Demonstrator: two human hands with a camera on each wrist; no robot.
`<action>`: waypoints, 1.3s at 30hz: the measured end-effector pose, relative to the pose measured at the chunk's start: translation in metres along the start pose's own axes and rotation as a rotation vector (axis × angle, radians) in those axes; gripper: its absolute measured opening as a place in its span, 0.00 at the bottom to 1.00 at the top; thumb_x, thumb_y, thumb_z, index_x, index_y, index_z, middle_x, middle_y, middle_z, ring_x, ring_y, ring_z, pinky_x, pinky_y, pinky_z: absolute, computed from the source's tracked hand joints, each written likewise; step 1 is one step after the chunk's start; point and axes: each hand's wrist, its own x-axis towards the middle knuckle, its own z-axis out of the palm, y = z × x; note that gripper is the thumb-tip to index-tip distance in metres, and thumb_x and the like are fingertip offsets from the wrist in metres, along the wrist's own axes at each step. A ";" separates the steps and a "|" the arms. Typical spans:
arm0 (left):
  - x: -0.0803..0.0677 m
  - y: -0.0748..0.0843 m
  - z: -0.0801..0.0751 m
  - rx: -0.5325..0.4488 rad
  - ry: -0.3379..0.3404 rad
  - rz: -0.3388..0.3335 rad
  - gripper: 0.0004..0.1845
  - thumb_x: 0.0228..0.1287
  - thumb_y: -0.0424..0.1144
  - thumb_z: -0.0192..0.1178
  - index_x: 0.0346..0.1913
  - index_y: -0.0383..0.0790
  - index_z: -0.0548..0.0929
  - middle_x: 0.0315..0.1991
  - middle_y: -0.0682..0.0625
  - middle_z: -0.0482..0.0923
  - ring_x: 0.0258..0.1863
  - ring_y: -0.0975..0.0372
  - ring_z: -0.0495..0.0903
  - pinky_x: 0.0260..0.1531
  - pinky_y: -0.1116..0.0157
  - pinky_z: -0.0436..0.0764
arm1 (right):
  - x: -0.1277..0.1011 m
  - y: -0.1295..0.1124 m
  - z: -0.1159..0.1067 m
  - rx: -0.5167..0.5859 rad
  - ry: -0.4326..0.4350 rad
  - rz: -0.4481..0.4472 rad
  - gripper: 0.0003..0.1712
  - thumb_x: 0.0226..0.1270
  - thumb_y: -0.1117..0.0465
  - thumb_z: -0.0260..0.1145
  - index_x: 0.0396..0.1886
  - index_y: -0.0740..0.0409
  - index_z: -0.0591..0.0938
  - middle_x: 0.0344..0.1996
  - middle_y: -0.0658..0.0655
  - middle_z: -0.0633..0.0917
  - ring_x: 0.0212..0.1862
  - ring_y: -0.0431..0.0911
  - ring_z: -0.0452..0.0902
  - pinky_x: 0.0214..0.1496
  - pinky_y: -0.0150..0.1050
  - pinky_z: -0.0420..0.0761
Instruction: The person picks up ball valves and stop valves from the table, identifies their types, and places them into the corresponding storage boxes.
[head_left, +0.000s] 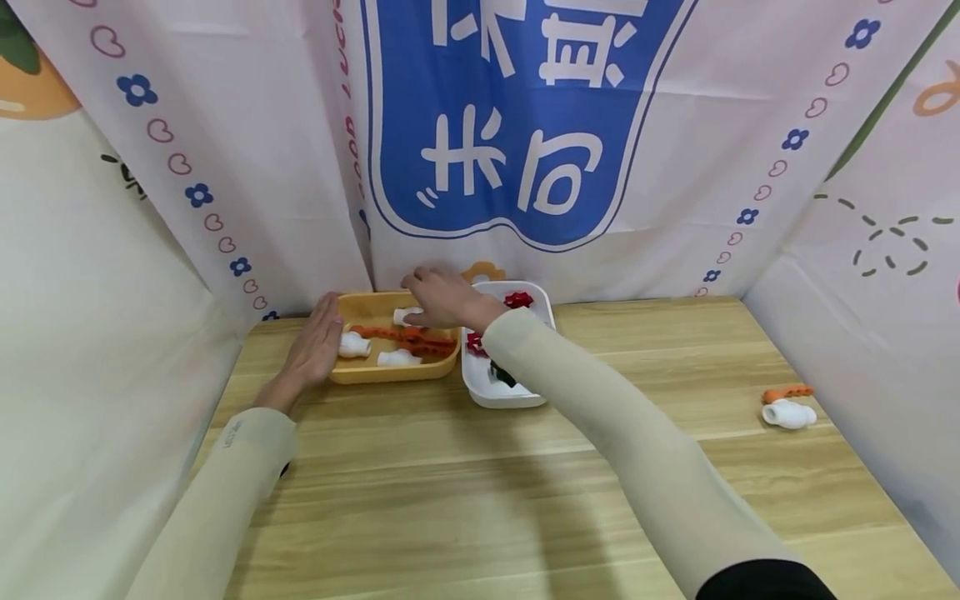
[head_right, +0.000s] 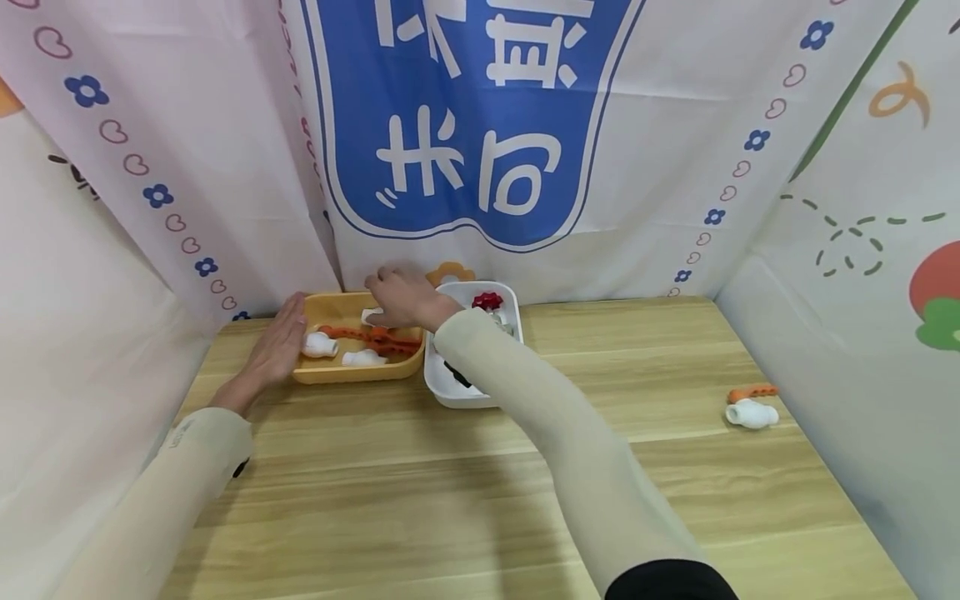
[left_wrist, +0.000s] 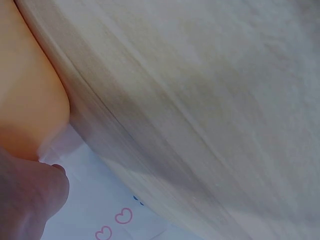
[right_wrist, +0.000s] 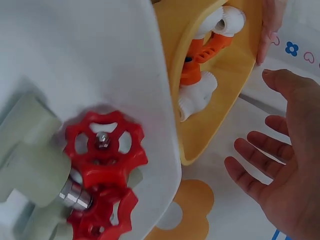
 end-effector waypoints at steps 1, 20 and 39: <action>0.000 0.000 0.000 0.001 -0.003 0.000 0.35 0.88 0.52 0.19 0.84 0.34 0.31 0.86 0.39 0.25 0.85 0.43 0.29 0.83 0.43 0.34 | -0.002 0.001 0.000 -0.007 -0.003 -0.003 0.39 0.76 0.38 0.67 0.78 0.51 0.72 0.70 0.55 0.77 0.68 0.50 0.74 0.73 0.47 0.77; 0.001 0.001 0.000 0.005 0.001 -0.004 0.35 0.88 0.53 0.18 0.84 0.35 0.30 0.86 0.40 0.24 0.85 0.43 0.29 0.83 0.42 0.34 | -0.039 0.033 -0.006 -0.043 0.011 -0.052 0.40 0.74 0.40 0.68 0.78 0.54 0.72 0.68 0.57 0.77 0.64 0.50 0.77 0.66 0.45 0.83; 0.001 0.002 0.000 0.026 -0.016 -0.009 0.38 0.86 0.57 0.15 0.84 0.34 0.30 0.86 0.41 0.23 0.85 0.43 0.28 0.83 0.42 0.34 | -0.088 0.060 -0.018 -0.066 0.030 -0.079 0.40 0.76 0.40 0.66 0.79 0.53 0.70 0.72 0.58 0.75 0.72 0.54 0.72 0.74 0.50 0.77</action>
